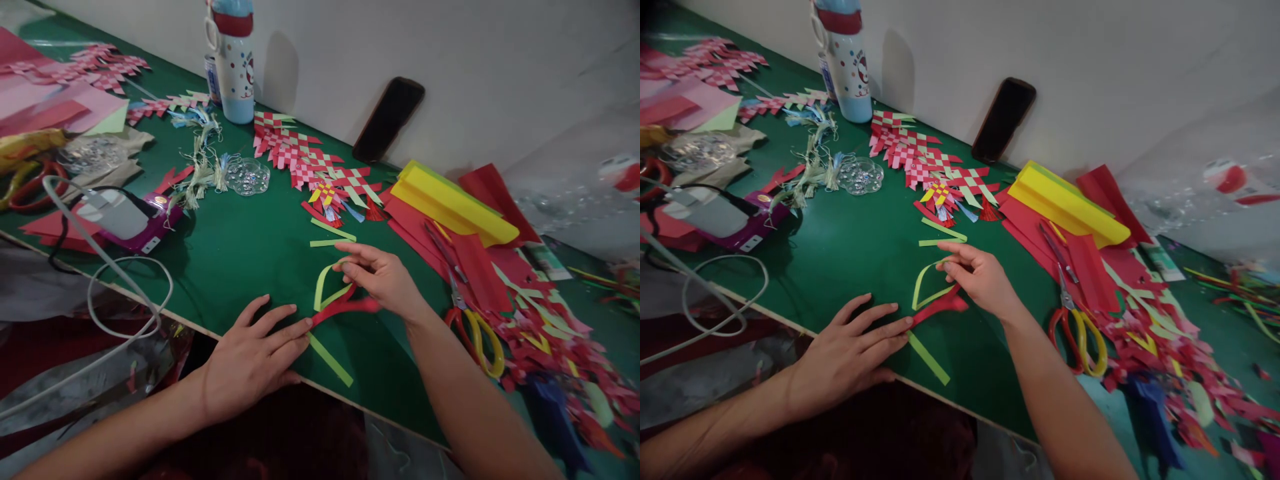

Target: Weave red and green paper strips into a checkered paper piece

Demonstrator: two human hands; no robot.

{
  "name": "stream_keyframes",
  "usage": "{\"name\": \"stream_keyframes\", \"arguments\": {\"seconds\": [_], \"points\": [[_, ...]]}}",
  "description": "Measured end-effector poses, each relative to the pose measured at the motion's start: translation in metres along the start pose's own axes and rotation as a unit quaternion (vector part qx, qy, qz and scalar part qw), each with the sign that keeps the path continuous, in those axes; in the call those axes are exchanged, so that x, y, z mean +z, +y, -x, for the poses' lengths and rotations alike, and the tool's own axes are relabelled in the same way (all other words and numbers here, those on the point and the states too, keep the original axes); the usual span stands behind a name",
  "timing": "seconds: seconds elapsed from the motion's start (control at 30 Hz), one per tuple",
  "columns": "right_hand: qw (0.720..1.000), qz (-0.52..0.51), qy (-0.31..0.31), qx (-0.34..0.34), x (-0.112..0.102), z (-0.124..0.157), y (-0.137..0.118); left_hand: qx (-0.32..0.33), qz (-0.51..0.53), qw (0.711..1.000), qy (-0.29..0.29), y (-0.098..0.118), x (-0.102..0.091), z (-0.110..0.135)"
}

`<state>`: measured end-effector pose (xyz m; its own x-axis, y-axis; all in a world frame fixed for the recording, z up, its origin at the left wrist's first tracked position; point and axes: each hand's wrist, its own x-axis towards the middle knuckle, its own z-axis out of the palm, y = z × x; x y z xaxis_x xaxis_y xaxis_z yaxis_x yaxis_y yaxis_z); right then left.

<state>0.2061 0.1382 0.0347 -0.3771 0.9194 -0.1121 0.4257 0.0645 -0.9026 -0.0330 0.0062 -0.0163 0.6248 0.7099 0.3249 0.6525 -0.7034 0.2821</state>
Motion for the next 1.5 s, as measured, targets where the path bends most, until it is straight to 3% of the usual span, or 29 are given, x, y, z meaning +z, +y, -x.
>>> {"name": "stream_keyframes", "arguments": {"seconds": [0.13, 0.23, 0.43, 0.9, 1.2, 1.5], "points": [[0.999, -0.028, -0.017, 0.011, 0.001, 0.004, -0.004, 0.002, -0.003, 1.000, 0.000, 0.001, -0.001, 0.000], [0.997, 0.069, -0.004, -0.030, 0.001, 0.009, -0.006, 0.001, -0.005, 1.000, 0.004, 0.001, 0.000, 0.000], [0.956, 0.255, 0.059, -0.130, -0.007, 0.023, -0.008, 0.002, -0.010, 1.000, 0.003, 0.000, 0.002, 0.001], [0.871, 0.396, 0.151, -0.249, -0.008, 0.079, 0.002, 0.000, -0.006, 1.000, 0.007, 0.001, 0.001, 0.001], [0.864, 0.393, 0.201, -0.245, -0.002, 0.089, 0.007, 0.003, -0.003, 1.000, 0.007, 0.001, 0.002, 0.002], [0.875, 0.379, 0.196, -0.230, -0.009, 0.081, 0.001, 0.004, -0.013, 1.000, 0.009, 0.000, 0.002, 0.001]]}}
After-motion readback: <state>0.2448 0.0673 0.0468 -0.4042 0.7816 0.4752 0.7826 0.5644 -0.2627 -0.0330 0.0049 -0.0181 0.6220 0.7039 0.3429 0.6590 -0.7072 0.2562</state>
